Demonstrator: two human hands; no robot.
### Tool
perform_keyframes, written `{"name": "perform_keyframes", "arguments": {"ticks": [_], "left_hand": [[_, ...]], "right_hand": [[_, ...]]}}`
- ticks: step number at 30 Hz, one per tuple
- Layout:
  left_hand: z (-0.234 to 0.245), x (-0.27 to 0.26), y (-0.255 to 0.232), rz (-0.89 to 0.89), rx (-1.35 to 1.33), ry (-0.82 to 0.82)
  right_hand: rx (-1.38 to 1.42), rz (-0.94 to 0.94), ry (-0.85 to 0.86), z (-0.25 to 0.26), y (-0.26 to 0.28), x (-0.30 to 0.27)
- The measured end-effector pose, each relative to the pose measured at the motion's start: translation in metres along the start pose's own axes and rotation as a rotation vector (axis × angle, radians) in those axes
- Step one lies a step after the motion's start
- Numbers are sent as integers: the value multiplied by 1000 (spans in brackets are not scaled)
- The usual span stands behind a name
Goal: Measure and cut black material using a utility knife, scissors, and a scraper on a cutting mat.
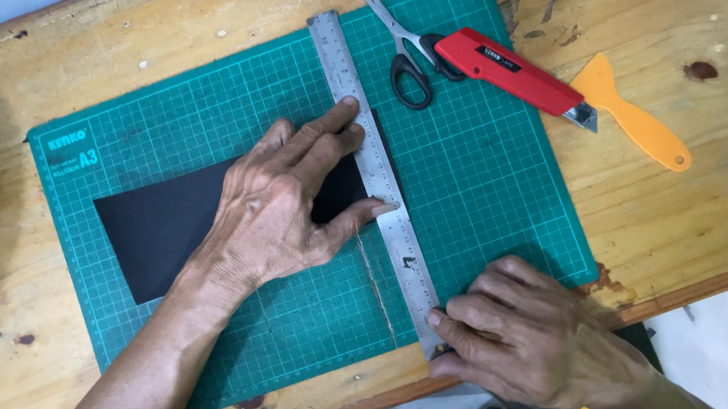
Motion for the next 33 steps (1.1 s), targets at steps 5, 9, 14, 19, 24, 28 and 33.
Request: {"name": "perform_keyframes", "arguments": {"ticks": [5,9,14,19,24,28,33], "left_hand": [[2,3,-2,5,0,11],[0,2,0,21,14,14],[2,2,0,23,9,-6],[2,3,-2,19,8,11],[0,2,-1,37,11,27],[-1,2,0,30,16,21],[-1,2,0,30,27,29]], "right_hand": [[-31,26,0,-2,0,0],[-24,19,-33,-1,0,-1],[-5,25,-40,1,-1,2],[-10,30,-51,0,0,1],[-7,19,-41,1,-1,2],[6,16,-17,-1,-1,1],[-3,29,-32,0,-1,2]]}}
Point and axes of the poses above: each hand's wrist, its own x-axis towards the middle knuckle, its own z-axis out of the back of the hand, y = z × x, the point moved 8 cm from there along x, towards the middle knuckle, and after that the axes turned 7 degrees about z, right-handed, at the moved point
